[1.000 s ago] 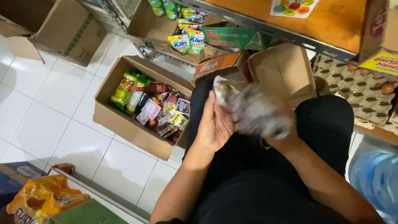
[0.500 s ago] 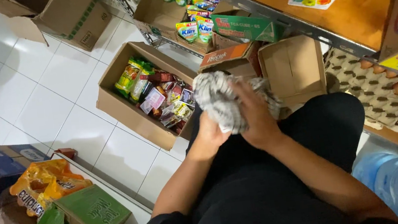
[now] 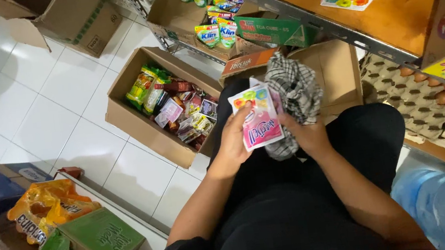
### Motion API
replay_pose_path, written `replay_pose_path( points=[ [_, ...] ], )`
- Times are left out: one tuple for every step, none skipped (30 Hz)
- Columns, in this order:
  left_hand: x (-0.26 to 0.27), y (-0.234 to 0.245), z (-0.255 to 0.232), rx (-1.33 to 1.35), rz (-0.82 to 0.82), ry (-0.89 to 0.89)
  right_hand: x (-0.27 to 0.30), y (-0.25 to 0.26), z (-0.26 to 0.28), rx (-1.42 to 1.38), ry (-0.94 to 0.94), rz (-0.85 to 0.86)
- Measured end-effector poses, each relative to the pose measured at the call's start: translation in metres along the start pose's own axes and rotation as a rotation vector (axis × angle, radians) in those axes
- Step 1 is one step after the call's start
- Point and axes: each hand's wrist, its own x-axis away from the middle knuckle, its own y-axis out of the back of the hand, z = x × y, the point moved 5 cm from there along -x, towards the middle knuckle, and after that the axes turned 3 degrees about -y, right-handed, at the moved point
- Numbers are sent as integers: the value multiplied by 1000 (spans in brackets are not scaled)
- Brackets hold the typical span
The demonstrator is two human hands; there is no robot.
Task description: The person sits on the floor and wipes the exterior of several small product boxes using a checkered cloth. They pick up each box from a larger cardboard box, wipe it, and place it on a wooden table.
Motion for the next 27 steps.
replay_pose_path(
  points=[
    [0, 1, -2, 0, 4, 2, -1, -6, 5, 2, 2, -3],
    [3, 3, -4, 13, -3, 8, -1, -18, 8, -97, -36, 82],
    [5, 6, -6, 26, -11, 14, 0, -30, 12, -196, -75, 168],
    [10, 9, -9, 24, -17, 14, 0, -34, 14, -200, -79, 169],
    [15, 13, -12, 19, -25, 23, -1, -36, 13, -210, -158, 117],
    [19, 17, -15, 14, -31, 28, -3, -37, 12, -218, -232, 66],
    [20, 18, -19, 13, -33, 25, -7, -34, 9, -220, -233, 70],
    [22, 23, -22, 6, -75, 11, -11, -29, 6, -233, -242, 26],
    [25, 27, -26, 0, -116, -3, -15, -24, 2, -245, -252, -19],
    [27, 20, -33, 2, -118, -10, -15, -20, 11, -245, -251, -12],
    [28, 11, -40, 25, -77, -1, -17, -15, 31, 11, -48, 7],
    [30, 3, -46, 47, -37, 13, -15, -12, 49, 266, 154, 21],
    [27, 13, -42, 49, -40, 11, -17, -11, 46, 266, 153, 24],
    [25, 16, -32, 159, 61, 105, -17, -17, 42, 124, 155, 198],
    [23, 19, -23, 269, 163, 198, -16, -22, 40, -19, 156, 371],
    [24, 21, -19, 269, 166, 200, -13, -25, 49, -17, 157, 368],
    [25, 19, -23, 74, 304, 19, -5, -35, 63, 295, 361, 468],
    [29, 15, -26, -122, 437, -168, 4, -46, 74, 611, 564, 563],
    [30, 9, -27, -122, 438, -170, 6, -46, 82, 612, 566, 565],
    [31, 4, -28, -177, 390, -189, 10, -47, 89, 680, 582, 601],
    [31, 0, -30, -232, 341, -209, 13, -49, 95, 749, 598, 637],
    [31, -3, -28, -230, 338, -206, 13, -47, 97, 748, 594, 639],
    [30, 1, -19, -82, 216, -15, 14, -46, 100, 752, 599, 647],
    [30, 3, -10, 65, 94, 172, 13, -44, 103, 757, 608, 654],
    [26, 9, -6, 66, 93, 171, 15, -42, 103, 756, 607, 656],
    [23, 17, -4, -37, 56, 132, 19, -42, 105, 729, 615, 681],
    [19, 25, -3, -139, 19, 93, 22, -42, 106, 701, 622, 707]
  ],
)
